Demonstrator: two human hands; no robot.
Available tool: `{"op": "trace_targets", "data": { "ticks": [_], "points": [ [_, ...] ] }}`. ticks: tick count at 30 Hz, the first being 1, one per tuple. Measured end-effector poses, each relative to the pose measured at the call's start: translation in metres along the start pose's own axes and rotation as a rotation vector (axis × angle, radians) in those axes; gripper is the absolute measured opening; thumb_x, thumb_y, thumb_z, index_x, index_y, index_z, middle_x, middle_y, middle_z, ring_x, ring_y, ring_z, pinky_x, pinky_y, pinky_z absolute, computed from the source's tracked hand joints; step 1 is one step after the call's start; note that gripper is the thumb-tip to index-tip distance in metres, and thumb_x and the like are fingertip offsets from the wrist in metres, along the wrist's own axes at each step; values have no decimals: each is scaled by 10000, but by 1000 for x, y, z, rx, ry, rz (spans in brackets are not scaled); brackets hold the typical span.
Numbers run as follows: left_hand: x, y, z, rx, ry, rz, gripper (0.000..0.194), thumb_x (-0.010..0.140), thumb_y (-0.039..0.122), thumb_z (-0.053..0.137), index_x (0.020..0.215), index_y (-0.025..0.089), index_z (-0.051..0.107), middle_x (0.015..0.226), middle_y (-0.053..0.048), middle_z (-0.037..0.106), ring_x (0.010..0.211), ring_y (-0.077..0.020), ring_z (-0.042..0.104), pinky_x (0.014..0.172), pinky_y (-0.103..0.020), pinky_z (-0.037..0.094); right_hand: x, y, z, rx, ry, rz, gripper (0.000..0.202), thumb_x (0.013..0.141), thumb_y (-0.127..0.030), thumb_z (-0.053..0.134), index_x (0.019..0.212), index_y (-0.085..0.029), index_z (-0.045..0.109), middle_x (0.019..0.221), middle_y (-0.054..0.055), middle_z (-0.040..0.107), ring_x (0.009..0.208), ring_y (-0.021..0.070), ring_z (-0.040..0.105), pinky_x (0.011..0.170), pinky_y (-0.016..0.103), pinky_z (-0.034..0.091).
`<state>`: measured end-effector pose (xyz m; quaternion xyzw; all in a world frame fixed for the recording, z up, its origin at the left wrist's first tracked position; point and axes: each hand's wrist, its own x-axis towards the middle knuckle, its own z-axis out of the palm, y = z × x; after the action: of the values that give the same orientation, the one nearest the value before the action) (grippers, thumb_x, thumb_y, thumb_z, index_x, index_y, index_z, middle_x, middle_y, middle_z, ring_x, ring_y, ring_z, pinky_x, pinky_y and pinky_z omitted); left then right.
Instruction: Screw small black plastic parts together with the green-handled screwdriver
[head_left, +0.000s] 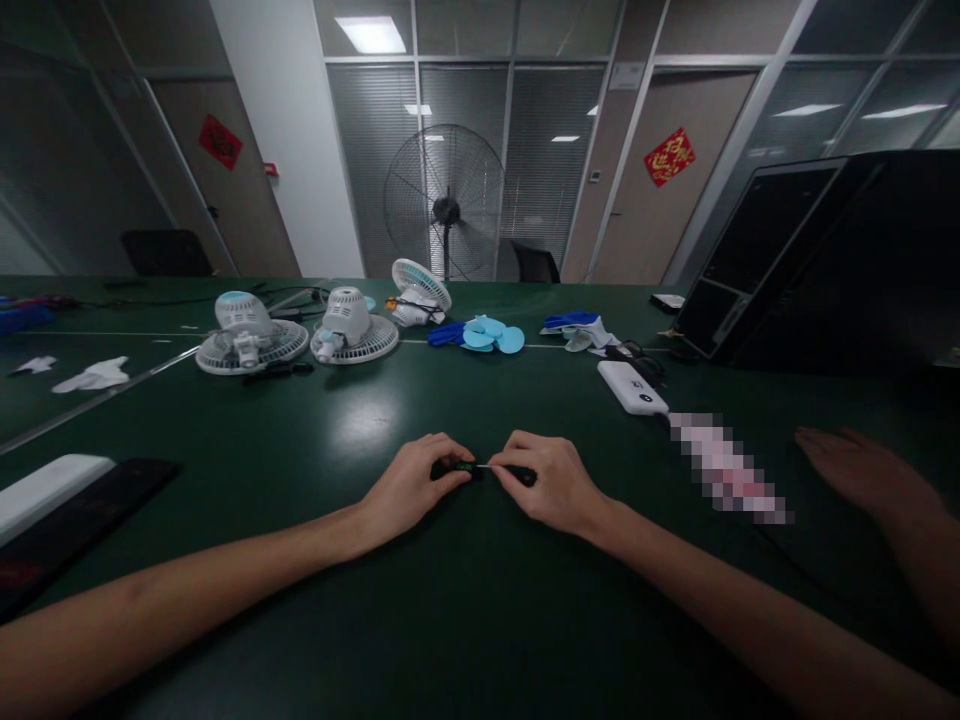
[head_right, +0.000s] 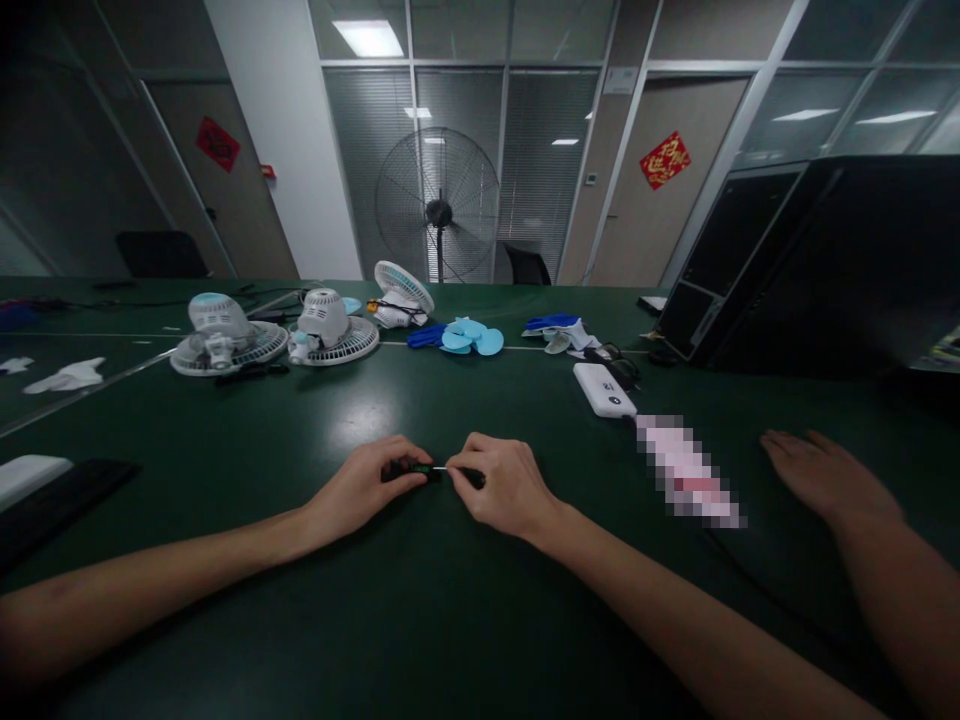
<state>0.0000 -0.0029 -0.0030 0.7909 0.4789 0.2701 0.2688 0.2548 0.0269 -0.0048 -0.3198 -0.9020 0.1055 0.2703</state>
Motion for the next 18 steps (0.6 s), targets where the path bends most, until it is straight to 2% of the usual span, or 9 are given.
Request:
{"op": "trace_targets", "data": {
  "ticks": [3, 6, 11, 18],
  "points": [
    [0, 2, -1, 6, -25, 9, 263, 987, 368, 655, 1206, 253, 743, 1130, -49, 709, 973, -221, 637, 834, -354, 521, 2, -2, 1, 26, -1, -35, 179, 1012, -236, 649, 1112, -223, 797, 1005, 54, 732, 789, 173, 676, 677, 305, 548],
    [1, 5, -1, -2, -37, 21, 231, 988, 343, 656, 1177, 252, 753, 1133, -46, 709, 988, -219, 638, 856, -353, 518, 3, -4, 1, 128, 66, -44, 212, 1034, -242, 622, 1168, -228, 786, 1037, 58, 733, 836, 178, 691, 728, 312, 565],
    [1, 4, 1, -5, -42, 29, 247, 993, 325, 644, 1212, 256, 737, 1143, -47, 706, 978, -216, 640, 878, -362, 522, 4, -1, -3, 191, 185, 44, 196, 1032, -253, 631, 1131, -231, 798, 995, 57, 746, 844, 189, 703, 750, 326, 579],
    [6, -6, -1, 4, -80, 94, 263, 1000, 253, 614, 1244, 257, 713, 1176, -50, 690, 949, -194, 642, 825, -322, 518, 2, 3, -5, 189, 196, 103, 197, 1039, -270, 630, 1141, -234, 795, 1007, 59, 748, 849, 198, 701, 719, 328, 591]
  ]
}}
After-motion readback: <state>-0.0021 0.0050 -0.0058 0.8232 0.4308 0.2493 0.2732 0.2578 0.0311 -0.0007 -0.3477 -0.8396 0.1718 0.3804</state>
